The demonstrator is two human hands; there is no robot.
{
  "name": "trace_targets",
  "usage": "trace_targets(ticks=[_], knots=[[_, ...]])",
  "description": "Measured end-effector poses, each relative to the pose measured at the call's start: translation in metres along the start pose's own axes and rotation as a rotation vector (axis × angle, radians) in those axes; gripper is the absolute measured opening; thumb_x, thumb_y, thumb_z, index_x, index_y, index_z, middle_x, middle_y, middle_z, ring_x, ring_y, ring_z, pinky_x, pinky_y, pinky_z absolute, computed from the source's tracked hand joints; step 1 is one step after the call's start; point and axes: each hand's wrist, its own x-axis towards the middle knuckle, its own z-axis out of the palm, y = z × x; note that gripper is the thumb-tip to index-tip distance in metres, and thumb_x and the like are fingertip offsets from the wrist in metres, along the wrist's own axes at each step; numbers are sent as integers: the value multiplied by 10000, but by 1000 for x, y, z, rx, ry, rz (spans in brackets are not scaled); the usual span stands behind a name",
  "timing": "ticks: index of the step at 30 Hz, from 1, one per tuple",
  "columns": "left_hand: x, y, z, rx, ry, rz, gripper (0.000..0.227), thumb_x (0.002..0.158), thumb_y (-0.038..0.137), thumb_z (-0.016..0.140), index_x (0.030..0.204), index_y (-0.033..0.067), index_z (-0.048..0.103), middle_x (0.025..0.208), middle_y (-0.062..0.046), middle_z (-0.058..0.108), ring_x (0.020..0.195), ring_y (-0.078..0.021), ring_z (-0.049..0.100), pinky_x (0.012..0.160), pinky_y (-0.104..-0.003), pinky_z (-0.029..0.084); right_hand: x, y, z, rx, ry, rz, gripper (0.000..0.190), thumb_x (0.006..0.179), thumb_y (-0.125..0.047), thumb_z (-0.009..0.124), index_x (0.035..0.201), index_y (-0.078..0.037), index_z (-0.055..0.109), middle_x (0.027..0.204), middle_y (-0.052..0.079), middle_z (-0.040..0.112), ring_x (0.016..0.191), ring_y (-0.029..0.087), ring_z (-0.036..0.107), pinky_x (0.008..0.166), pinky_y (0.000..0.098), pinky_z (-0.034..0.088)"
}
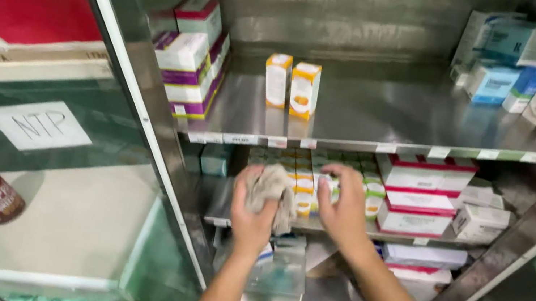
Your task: Wiping down medicine bottles and boxes with a cloth and organizing them on shelves in a pharmacy.
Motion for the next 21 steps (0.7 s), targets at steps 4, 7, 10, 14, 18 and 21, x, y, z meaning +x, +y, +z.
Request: trace_targets(ticks=[4, 7, 10, 14, 18, 21], knots=[[93, -2, 30, 304, -4, 111, 632, 660, 243, 845, 1274, 232, 692, 1331, 19, 653, 1205, -249, 666, 1020, -386, 532, 78, 5, 14, 27, 53, 8, 167, 979, -195, 669, 1133, -133, 656, 1101, 50, 691, 1047, 291, 656, 889, 397, 531], [137, 2, 49, 461, -209, 41, 594, 738, 248, 767, 1316, 177, 646, 1364, -79, 611, 1179, -393, 659, 985, -527, 542, 122, 38, 42, 107, -3, 236, 299, 949, -232, 719, 1196, -91, 628, 1166, 145, 659, 1110, 346, 663, 861, 412, 575], [166, -28, 70, 345, -287, -70, 621, 725, 236, 766, 1329, 150, 650, 1381, -61, 576, 1257, -364, 623, 1070, -468, 504, 153, 88, 79, -24, -99, 354, 639, 901, -473, 757, 1352, -94, 510, 1358, 198, 608, 1319, 455, 518, 1147, 529, 359], [178, -32, 77, 273, -334, -295, 712, 777, 278, 714, 1462, 159, 558, 1423, -176, 595, 1362, -383, 538, 1151, -484, 435, 175, 101, 90, 75, -353, 514, 925, 898, -496, 746, 1580, -116, 251, 1502, 295, 493, 1509, 527, 226, 1252, 607, 173], [177, -27, 74, 402, -472, -339, 758, 769, 368, 697, 1504, 276, 534, 1464, -95, 602, 1395, -310, 525, 1171, -443, 422, 171, 81, 76, 155, -437, 503, 903, 856, -470, 780, 1583, -144, 354, 1391, 314, 585, 1476, 467, 367, 1241, 541, 273], [173, -10, 75, 473, -526, -295, 750, 782, 389, 678, 1510, 304, 520, 1497, -66, 574, 1403, -306, 516, 1182, -450, 408, 163, 62, 66, 294, -298, 368, 547, 840, -200, 784, 1345, -83, 606, 1228, 210, 733, 1280, 385, 617, 1102, 525, 434]])
